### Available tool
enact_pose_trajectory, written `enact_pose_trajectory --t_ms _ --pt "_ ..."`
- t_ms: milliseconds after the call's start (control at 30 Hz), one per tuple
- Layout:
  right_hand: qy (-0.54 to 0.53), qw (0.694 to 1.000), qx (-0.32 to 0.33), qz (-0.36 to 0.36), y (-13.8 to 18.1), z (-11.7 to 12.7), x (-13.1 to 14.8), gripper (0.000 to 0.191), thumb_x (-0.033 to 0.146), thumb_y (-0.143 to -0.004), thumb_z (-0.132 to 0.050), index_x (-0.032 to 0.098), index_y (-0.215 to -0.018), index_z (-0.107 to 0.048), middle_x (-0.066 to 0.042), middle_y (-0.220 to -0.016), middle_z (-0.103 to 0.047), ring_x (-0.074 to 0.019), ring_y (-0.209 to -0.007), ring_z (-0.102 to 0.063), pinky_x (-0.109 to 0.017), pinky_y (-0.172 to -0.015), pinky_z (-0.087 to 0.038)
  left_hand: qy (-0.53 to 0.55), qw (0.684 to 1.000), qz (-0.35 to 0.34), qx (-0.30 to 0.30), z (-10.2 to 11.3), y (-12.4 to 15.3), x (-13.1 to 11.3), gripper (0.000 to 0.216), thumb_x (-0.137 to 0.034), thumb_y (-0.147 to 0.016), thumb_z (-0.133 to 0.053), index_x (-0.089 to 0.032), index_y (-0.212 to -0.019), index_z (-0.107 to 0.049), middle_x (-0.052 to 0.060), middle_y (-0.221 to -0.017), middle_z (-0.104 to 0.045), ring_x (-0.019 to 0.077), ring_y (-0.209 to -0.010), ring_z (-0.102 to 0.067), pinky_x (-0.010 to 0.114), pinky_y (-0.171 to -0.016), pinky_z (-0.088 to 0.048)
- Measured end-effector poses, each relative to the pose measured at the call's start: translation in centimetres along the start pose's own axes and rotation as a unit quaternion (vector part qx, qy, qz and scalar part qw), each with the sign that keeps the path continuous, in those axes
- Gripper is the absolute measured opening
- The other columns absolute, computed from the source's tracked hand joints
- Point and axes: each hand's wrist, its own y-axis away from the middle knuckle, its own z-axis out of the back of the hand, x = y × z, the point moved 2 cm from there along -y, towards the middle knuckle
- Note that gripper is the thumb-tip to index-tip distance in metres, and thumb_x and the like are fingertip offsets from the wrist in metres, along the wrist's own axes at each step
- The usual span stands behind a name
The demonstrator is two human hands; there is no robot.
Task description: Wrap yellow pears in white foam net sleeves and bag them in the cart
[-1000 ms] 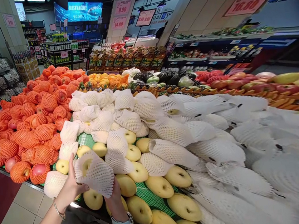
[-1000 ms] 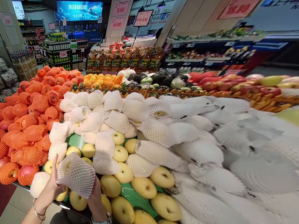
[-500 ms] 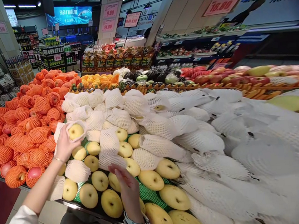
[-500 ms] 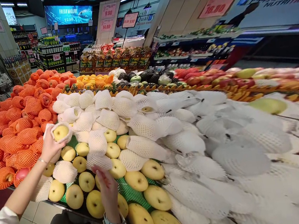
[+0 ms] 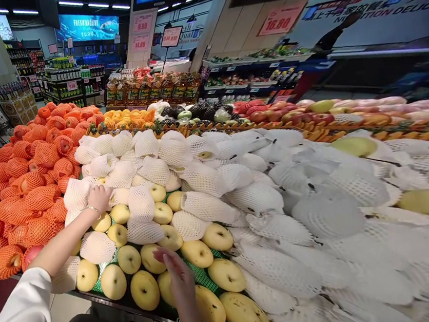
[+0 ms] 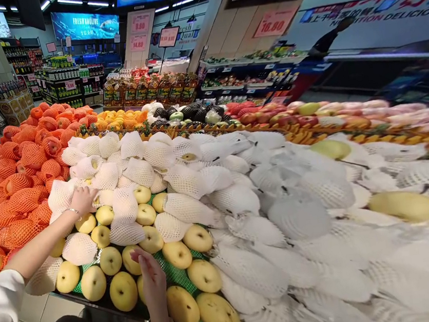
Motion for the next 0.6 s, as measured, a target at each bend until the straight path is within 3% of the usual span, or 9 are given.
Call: enact_pose_trajectory --t_ms 100,167,300,367,433,500,567,600 --pt "-0.001 1.0 0.025 -0.016 0.5 -0.3 -0.6 0.046 0.063 -0.077 -0.07 0.02 -0.094 -0.075 -0.01 -0.098 -0.078 -0.0271 -0.092 -0.073 -0.043 -0.088 -0.059 -0.006 1.0 0.012 0.022 -0.7 -0.9 -1.2 0.042 -0.039 -0.094 -0.063 -0.019 -0.13 -0.057 0.01 -0.133 -0.058 0.0277 -0.116 -0.059 0.052 -0.099 -0.049" --pt "0.003 0.999 0.043 -0.03 1.0 -0.6 -0.9 0.047 0.063 -0.078 -0.068 0.02 -0.096 -0.075 -0.01 -0.098 -0.078 -0.0268 -0.093 -0.072 -0.043 -0.088 -0.059 -0.001 1.0 0.019 0.021 -1.3 -0.9 -1.9 0.044 -0.036 -0.094 -0.064 -0.018 -0.133 -0.055 0.012 -0.137 -0.056 0.0311 -0.123 -0.055 0.056 -0.104 -0.044" --pt "0.01 0.998 0.059 -0.032 2.1 -1.1 -1.3 0.048 0.064 -0.079 -0.066 0.019 -0.094 -0.074 -0.009 -0.094 -0.077 -0.0257 -0.09 -0.071 -0.041 -0.086 -0.058 0.038 0.999 0.01 0.011 -1.2 0.4 -2.4 0.076 -0.021 -0.08 -0.074 -0.016 -0.149 -0.042 0.024 -0.151 -0.044 0.0454 -0.136 -0.042 0.065 -0.109 -0.03" --pt "0.009 0.998 0.067 -0.015 2.8 -1.5 -1.3 0.045 0.063 -0.08 -0.066 0.02 -0.091 -0.073 -0.007 -0.089 -0.076 -0.0236 -0.085 -0.07 -0.038 -0.082 -0.058 0.07 0.998 0.0 0.0 -0.5 2.1 -1.9 0.088 -0.026 -0.079 -0.074 -0.019 -0.155 -0.031 0.024 -0.158 -0.036 0.0459 -0.141 -0.037 0.063 -0.111 -0.03" --pt "0.001 0.995 0.103 0.002 3.6 -2.3 -1.5 0.04 0.06 -0.084 -0.064 0.021 -0.089 -0.072 -0.005 -0.083 -0.074 -0.0214 -0.08 -0.069 -0.034 -0.077 -0.058 0.099 0.995 -0.005 -0.025 0.0 5.4 -1.1 0.087 -0.037 -0.085 -0.068 -0.021 -0.158 -0.022 0.02 -0.163 -0.028 0.0396 -0.148 -0.029 0.057 -0.116 -0.028" --pt "-0.008 0.987 0.162 0.007 4.6 -3.5 -1.9 0.038 0.059 -0.086 -0.063 0.022 -0.086 -0.072 -0.005 -0.078 -0.073 -0.0207 -0.074 -0.067 -0.032 -0.071 -0.058 0.141 0.987 -0.005 -0.076 -0.7 10.7 -0.1 0.077 -0.043 -0.093 -0.057 -0.023 -0.158 -0.023 0.015 -0.165 -0.026 0.0315 -0.151 -0.024 0.05 -0.121 -0.024" --pt "-0.002 0.97 0.244 0.0 5.7 -5.1 -2.8 0.038 0.06 -0.087 -0.061 0.024 -0.086 -0.073 -0.004 -0.076 -0.073 -0.0213 -0.073 -0.068 -0.033 -0.07 -0.059 0.249 0.949 0.005 -0.195 -3.0 17.9 0.7 0.057 -0.037 -0.098 -0.05 -0.027 -0.152 -0.036 0.012 -0.16 -0.037 0.0288 -0.148 -0.031 0.049 -0.122 -0.027" --pt "0.004 0.956 0.294 -0.004 6.3 -6.0 -3.4 0.039 0.061 -0.087 -0.06 0.025 -0.084 -0.073 -0.003 -0.076 -0.074 -0.0218 -0.074 -0.068 -0.034 -0.072 -0.059 0.281 0.926 0.065 -0.245 -4.8 22.1 1.1 0.05 -0.033 -0.099 -0.046 -0.027 -0.148 -0.042 0.011 -0.156 -0.044 0.0274 -0.145 -0.037 0.048 -0.12 -0.032"
